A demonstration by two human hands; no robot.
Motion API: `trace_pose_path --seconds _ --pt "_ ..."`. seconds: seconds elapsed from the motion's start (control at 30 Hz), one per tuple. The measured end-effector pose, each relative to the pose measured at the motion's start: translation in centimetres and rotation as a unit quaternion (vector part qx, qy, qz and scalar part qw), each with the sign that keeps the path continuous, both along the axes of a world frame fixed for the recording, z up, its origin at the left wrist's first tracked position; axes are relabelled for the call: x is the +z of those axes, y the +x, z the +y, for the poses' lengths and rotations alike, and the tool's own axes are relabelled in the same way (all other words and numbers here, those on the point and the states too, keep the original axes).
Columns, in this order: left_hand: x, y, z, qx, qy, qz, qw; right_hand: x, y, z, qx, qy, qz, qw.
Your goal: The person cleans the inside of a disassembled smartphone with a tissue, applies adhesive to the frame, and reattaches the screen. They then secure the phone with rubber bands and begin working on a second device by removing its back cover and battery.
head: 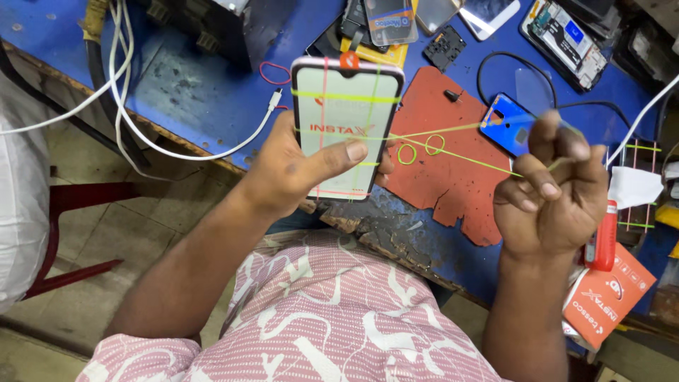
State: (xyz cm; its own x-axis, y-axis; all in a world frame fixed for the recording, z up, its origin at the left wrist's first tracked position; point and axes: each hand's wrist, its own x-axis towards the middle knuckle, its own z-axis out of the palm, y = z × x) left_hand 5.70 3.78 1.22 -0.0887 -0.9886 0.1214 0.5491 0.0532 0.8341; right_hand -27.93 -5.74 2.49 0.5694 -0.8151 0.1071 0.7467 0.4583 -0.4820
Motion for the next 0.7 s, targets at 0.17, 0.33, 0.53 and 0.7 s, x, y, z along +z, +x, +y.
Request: trace_pose_path --seconds 0.17,0.33,0.53,0.7 --pt "1.6 -1.3 0.4 0.033 -0.107 -0.177 0.978 3.3 4.6 -0.4 0.067 -0.047 0.029 0.996" --pt "4.2 -2.6 0.7 0.052 -0.157 -0.542 0.824 8.1 8.7 2.6 0.084 -0.326 0.341 0.878" --pt "4.0 -1.4 -0.2 -0.017 -0.085 -0.430 0.898 5.1 7.5 6.3 0.115 -0.520 0.568 0.627" --pt "1.5 -0.2 1.1 -0.069 0.036 -0.051 0.996 0.0 2.1 2.3 -0.038 -0.310 0.370 0.875"
